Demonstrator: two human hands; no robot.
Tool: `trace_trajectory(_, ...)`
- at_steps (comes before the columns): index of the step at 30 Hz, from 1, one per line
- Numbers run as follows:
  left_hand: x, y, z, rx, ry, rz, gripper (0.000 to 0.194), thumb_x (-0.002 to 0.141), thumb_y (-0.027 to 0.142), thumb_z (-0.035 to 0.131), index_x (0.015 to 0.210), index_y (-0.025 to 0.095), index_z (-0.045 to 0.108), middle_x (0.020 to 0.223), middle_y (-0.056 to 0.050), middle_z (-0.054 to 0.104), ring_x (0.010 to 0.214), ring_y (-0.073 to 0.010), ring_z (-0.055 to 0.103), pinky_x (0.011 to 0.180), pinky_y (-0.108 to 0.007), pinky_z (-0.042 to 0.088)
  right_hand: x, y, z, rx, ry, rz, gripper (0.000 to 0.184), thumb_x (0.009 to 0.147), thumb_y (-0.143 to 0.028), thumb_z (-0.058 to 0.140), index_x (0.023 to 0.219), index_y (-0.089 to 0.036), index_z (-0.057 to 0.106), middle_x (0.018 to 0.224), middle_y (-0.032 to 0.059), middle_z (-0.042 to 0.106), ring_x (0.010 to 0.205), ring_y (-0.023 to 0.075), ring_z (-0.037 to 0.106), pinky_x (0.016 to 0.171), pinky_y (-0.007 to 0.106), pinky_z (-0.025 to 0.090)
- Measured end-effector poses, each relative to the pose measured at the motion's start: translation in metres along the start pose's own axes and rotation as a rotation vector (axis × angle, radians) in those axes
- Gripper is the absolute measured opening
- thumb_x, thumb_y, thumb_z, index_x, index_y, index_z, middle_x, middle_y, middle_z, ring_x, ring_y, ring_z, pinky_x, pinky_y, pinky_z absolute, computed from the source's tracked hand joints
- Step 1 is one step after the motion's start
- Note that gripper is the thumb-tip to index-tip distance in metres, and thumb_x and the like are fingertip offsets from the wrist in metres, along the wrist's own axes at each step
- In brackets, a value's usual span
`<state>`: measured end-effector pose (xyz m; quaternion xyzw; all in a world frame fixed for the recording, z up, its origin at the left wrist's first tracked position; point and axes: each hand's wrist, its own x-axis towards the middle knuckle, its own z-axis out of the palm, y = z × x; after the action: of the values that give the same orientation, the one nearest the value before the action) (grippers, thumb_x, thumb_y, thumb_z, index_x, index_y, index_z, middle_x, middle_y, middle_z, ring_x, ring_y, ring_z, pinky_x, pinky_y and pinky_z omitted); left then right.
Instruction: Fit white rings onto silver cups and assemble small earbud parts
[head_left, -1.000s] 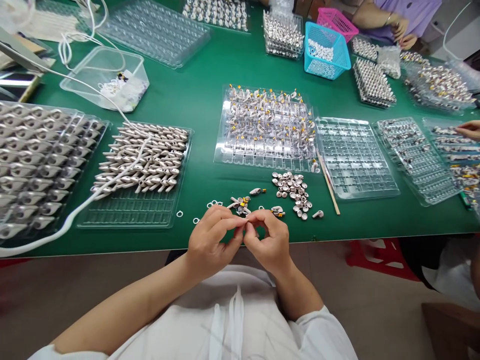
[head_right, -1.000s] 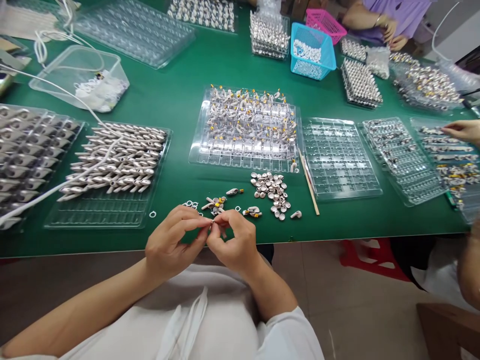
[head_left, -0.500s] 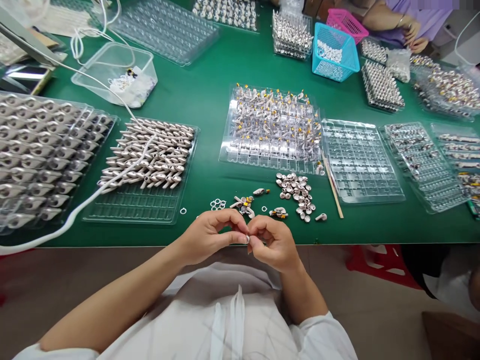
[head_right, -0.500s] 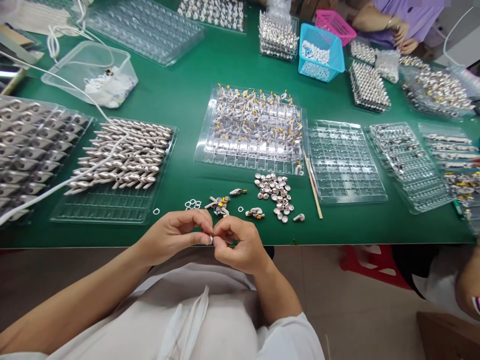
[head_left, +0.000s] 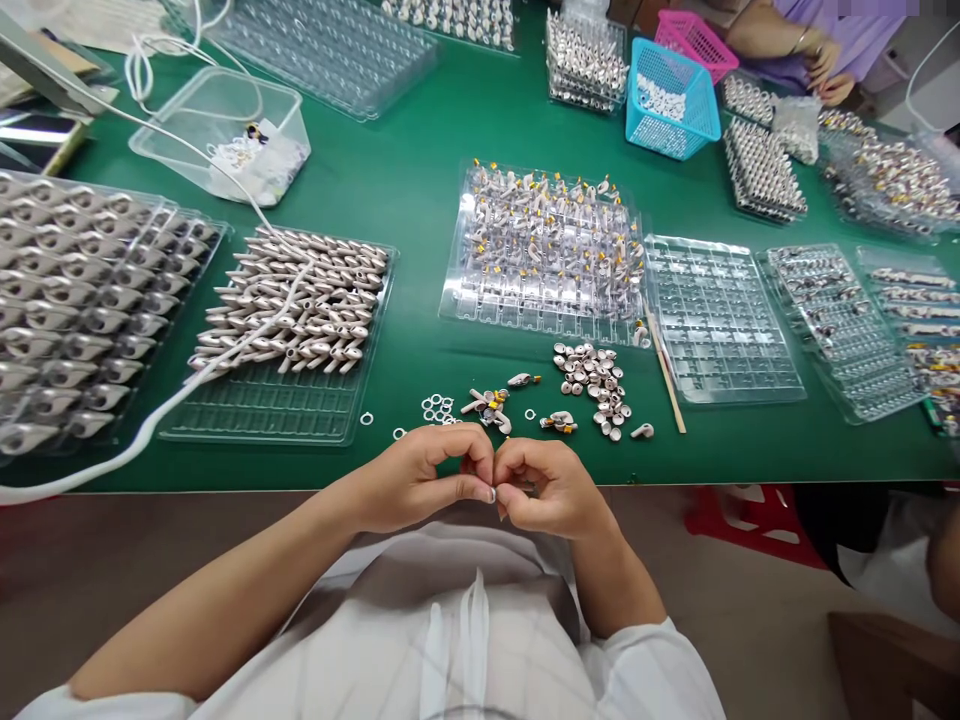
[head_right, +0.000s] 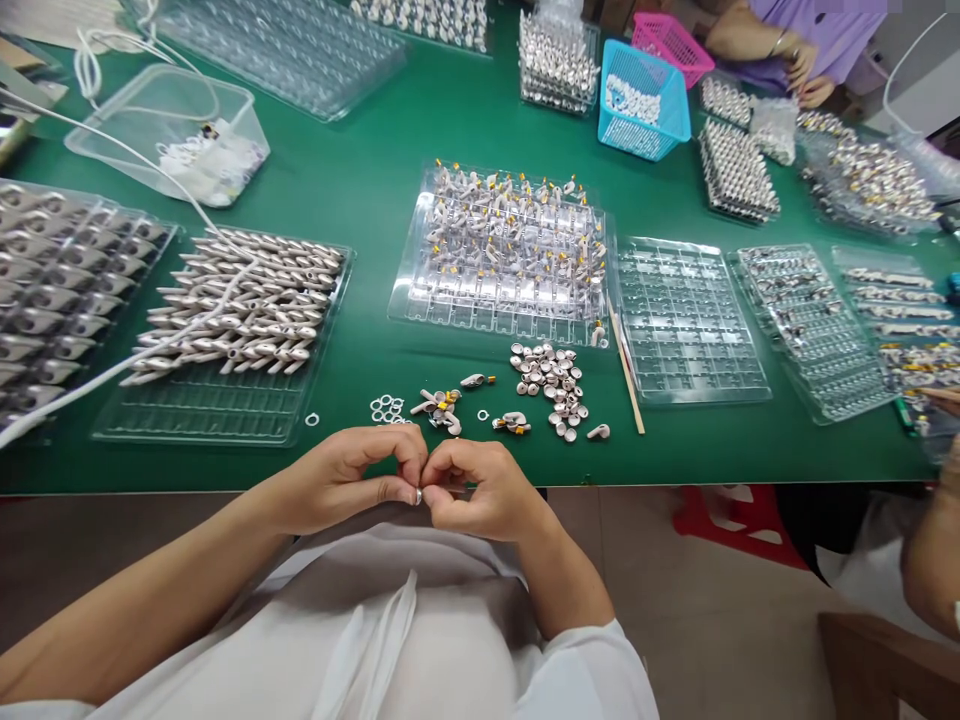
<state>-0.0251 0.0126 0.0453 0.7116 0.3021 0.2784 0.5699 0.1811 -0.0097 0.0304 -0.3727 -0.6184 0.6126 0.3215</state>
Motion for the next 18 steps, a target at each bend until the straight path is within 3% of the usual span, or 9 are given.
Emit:
trace_trajectory(6, -0.003, 0.001, 0.002, 0.069, 0.003, 0.013, 0.017, 0.095, 0.019, 0.050, 0.080, 0.018, 0.058, 0.079, -0.003, 0.063, 0.073, -0.0136, 0.058, 0.070, -0.022, 0.048, 0.001, 0.002, 0.003, -0.105, 0.045, -0.106, 0.010, 0.070, -0.012, 0.058, 0.071, -0.021, 0.056, 0.068, -0.0023, 0.059, 0.056, 0.0095, 0.049, 0.051, 0.021, 0.042)
trace_trajectory(14, -0.006, -0.001, 0.005, 0.112, 0.034, 0.013, 0.016, 0.095, 0.016, 0.045, 0.081, 0.019, 0.054, 0.080, -0.003, 0.059, 0.073, -0.0140, 0.055, 0.069, -0.023, 0.048, -0.002, 0.007, 0.016, -0.225, 0.205, -0.240, 0.012, 0.070, -0.011, 0.055, 0.072, -0.023, 0.053, 0.070, -0.0007, 0.063, 0.056, 0.0111, 0.051, 0.048, 0.023, 0.041)
trace_trajectory(18, -0.009, -0.002, 0.006, 0.138, 0.067, 0.016, 0.016, 0.095, 0.015, 0.045, 0.081, 0.019, 0.053, 0.079, -0.003, 0.058, 0.071, -0.0139, 0.054, 0.068, -0.023, 0.048, -0.003, 0.005, 0.020, -0.266, 0.241, -0.247, 0.015, 0.070, -0.009, 0.055, 0.074, -0.024, 0.052, 0.073, -0.0009, 0.062, 0.053, 0.0095, 0.045, 0.045, 0.022, 0.038)
